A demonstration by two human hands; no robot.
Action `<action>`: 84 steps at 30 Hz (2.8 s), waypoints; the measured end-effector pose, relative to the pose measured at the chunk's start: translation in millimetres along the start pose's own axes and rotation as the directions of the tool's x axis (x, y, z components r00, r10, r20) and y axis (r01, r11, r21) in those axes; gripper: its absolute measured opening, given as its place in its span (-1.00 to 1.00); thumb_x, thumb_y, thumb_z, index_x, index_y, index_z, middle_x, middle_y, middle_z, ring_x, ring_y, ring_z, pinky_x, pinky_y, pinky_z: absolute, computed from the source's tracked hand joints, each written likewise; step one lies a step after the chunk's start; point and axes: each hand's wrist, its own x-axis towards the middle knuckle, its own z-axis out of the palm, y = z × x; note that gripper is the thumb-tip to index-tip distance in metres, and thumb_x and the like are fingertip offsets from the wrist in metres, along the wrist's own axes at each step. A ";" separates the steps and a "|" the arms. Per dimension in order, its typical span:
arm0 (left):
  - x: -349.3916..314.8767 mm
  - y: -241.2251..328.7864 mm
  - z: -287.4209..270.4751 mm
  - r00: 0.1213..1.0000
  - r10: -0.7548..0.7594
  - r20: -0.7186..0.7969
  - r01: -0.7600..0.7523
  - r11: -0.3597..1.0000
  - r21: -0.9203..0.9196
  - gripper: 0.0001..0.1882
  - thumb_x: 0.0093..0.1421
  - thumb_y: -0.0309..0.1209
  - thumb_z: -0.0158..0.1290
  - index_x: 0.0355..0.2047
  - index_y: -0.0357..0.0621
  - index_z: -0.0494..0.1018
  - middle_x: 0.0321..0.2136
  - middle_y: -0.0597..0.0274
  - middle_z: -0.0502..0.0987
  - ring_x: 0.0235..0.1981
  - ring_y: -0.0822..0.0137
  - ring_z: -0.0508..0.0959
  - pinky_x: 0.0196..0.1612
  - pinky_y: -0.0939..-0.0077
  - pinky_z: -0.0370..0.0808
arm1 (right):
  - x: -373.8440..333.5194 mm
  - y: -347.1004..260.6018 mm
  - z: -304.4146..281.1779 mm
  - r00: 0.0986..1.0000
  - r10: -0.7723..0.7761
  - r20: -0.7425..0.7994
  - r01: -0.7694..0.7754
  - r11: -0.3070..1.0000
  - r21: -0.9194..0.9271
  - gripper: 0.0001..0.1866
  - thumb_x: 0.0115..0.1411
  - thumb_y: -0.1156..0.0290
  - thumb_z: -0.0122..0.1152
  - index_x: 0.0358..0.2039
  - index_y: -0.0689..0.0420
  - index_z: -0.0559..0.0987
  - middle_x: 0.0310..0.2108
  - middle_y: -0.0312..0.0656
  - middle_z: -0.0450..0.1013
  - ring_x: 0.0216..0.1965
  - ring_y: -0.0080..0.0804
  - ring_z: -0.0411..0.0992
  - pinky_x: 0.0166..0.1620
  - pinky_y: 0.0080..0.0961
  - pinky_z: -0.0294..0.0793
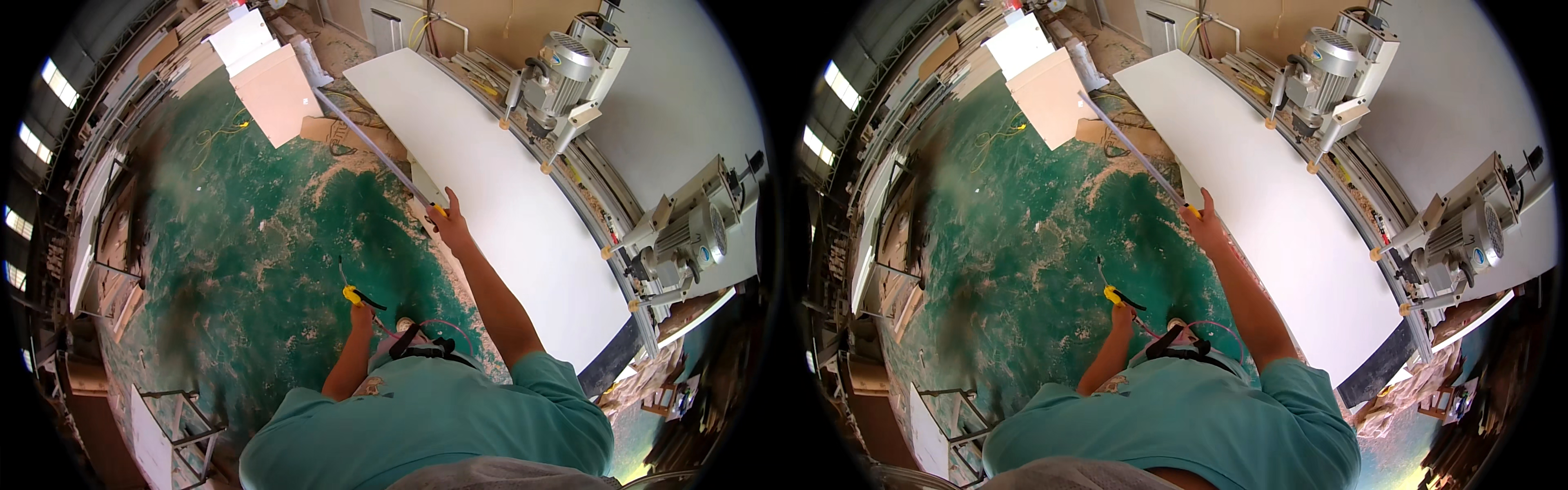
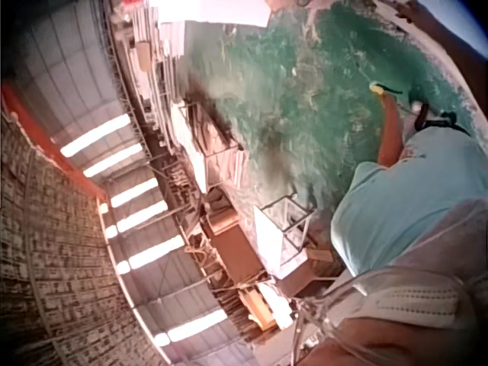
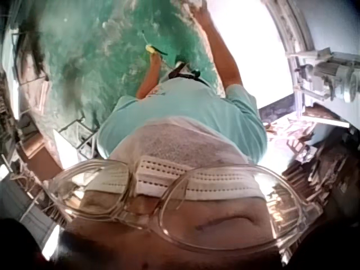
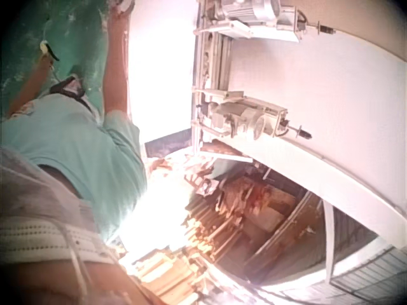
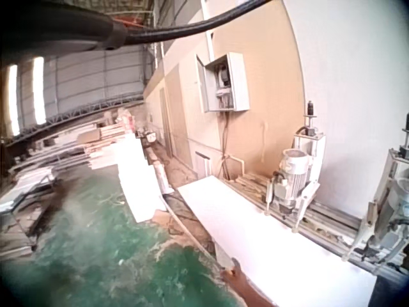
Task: The person uses a yellow-handled tool to scrape and clean the surface of a white board on a machine, then measures the board with a tape measure. They later move and stack several white boards on a table and handle a small white label.
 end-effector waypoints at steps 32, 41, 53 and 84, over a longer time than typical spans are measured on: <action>255.7 351.8 302.4 0.630 0.370 0.683 -0.547 0.835 0.052 -0.56 0.12 -0.32 0.16 0.00 -0.14 0.38 -0.25 0.06 0.49 -0.20 0.18 0.50 -0.09 0.30 0.46 | 281.9 123.9 -85.5 0.923 -0.116 -0.366 -0.187 0.698 -0.691 -0.61 0.37 0.20 0.01 0.03 0.24 0.39 -0.04 0.16 0.49 -0.03 0.13 0.49 -0.04 -0.10 0.52; 212.1 151.2 -235.8 0.392 -0.305 -0.868 0.542 0.839 -0.050 -0.68 0.22 -0.24 -0.13 -0.13 -0.14 0.44 -0.13 -0.07 0.58 -0.06 -0.06 0.58 -0.03 0.06 0.52 | 410.3 110.4 148.7 0.925 -0.165 0.342 0.374 0.545 -0.750 -0.71 0.34 0.24 0.05 -0.10 0.20 0.47 -0.23 -0.05 0.50 -0.27 -0.17 0.49 -0.27 -0.30 0.50; 4.8 -63.8 -312.4 0.187 -0.789 -0.585 0.576 0.571 -0.585 -0.65 0.06 -0.30 0.01 -0.18 -0.10 0.62 -0.12 -0.02 0.61 -0.03 -0.04 0.57 -0.03 0.10 0.55 | 212.1 12.8 735.7 0.114 0.049 0.992 0.799 0.589 -0.121 -0.75 0.33 0.26 0.06 -0.14 0.18 0.48 -0.33 -0.16 0.45 -0.37 -0.35 0.40 -0.35 -0.43 0.41; -57.5 -209.9 -610.7 0.268 -0.963 -0.027 -0.628 -0.153 -0.763 -0.67 0.14 -0.31 0.13 -0.09 -0.14 0.54 -0.23 0.05 0.63 -0.24 0.18 0.62 -0.15 0.33 0.55 | -825.8 244.3 1374.7 -0.727 0.476 0.495 0.672 0.346 0.655 -0.67 0.15 0.31 0.19 -0.10 0.17 0.59 -0.26 -0.05 0.59 -0.21 -0.23 0.56 -0.10 -0.37 0.52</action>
